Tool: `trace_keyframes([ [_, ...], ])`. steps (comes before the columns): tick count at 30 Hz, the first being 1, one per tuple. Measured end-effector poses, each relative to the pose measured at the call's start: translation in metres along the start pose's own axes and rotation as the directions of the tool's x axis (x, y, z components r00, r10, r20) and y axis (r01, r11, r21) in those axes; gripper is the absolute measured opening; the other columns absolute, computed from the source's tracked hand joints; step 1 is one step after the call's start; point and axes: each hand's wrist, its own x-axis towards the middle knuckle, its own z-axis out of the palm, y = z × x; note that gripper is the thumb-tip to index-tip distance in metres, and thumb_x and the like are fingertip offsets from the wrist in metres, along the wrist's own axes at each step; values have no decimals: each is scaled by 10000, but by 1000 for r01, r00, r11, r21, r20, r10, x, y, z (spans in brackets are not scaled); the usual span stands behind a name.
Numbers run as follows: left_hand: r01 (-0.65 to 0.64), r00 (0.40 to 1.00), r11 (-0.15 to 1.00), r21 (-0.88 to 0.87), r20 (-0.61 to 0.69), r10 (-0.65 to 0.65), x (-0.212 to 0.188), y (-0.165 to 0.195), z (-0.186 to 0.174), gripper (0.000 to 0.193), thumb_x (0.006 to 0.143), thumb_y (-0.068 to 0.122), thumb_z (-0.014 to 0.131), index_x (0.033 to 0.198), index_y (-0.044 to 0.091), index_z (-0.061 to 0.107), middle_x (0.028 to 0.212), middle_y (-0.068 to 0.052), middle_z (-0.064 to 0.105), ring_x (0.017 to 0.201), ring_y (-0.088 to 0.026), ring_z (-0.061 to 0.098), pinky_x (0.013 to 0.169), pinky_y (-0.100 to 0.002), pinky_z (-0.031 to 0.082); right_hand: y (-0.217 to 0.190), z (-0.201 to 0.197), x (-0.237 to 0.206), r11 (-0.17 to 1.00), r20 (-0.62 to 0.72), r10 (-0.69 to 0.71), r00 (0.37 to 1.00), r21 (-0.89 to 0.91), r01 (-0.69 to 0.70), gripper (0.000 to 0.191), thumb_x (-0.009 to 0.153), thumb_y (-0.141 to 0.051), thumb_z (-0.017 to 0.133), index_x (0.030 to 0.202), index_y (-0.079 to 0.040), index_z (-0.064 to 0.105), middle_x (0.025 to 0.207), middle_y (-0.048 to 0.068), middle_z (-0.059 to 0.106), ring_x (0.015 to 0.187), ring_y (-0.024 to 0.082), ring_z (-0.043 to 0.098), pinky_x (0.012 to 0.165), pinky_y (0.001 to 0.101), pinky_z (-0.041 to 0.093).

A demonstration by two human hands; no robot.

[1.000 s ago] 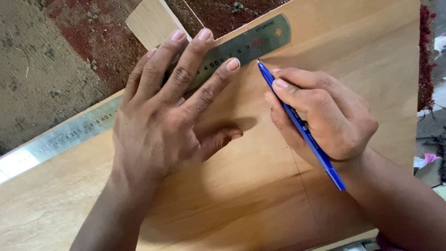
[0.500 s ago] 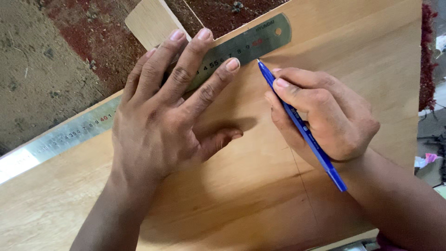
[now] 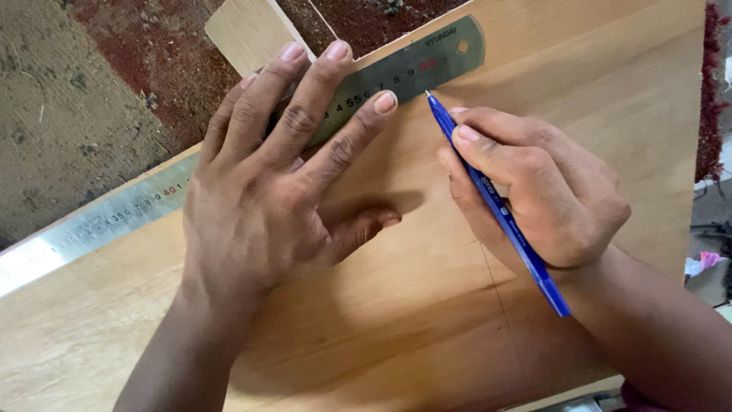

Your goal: The person measures a wooden board with a tape measure, then uses a metal ruler and a blue pen to mark multiple lines and points on the board. The person repositions the ruler several times to draw straight lines and mark specific measurements.

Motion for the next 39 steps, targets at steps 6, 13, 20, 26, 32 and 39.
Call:
trace_keyframes([
  [6,-5,1000,1000,-15,-5,5,1,0,-2,860,739,696,841,1450,250,652,1554,-112,478,1412,-356,439,1177,-508,391,0,0,-1,1000,3,-6,1000,3,6,208,938,86,812,1038,75,631,1055,233,713,893,293,751,757,344,616],
  [13,-5,1000,1000,-19,-1,5,1,0,-3,865,736,695,843,1452,249,654,1557,-111,474,1414,-356,438,1176,-511,391,-1,-1,1,1000,-1,-9,1000,1,9,199,904,97,805,1004,83,633,1021,241,715,876,302,754,738,351,619],
  [20,9,1000,1000,-20,-4,-9,-1,1,-1,884,707,727,825,1439,262,657,1555,-105,474,1413,-349,434,1178,-513,383,-2,0,3,1000,-3,-8,1000,-6,8,190,913,86,803,991,80,630,1020,238,716,880,296,760,740,340,625],
  [26,2,1000,1000,-8,-6,-2,-2,0,-1,844,749,705,842,1447,264,663,1561,-99,486,1422,-340,447,1188,-494,397,-3,-2,2,1000,6,5,1000,-8,-5,183,914,88,794,1005,86,636,1022,241,717,870,296,759,738,341,626],
  [32,1,1000,1000,-1,-5,-1,-1,1,-2,845,758,711,838,1453,264,661,1558,-102,485,1415,-345,449,1181,-500,397,-4,-2,1,1000,13,13,1000,-14,-13,189,917,86,799,1003,81,631,1026,235,715,887,309,755,763,361,623],
  [39,3,1000,1000,-6,4,-3,-2,1,-3,857,739,709,833,1449,263,652,1554,-98,482,1414,-349,448,1180,-503,395,-4,-3,0,1000,18,19,1000,-7,-19,193,915,79,801,1005,74,631,1028,228,717,887,301,755,762,357,623],
])
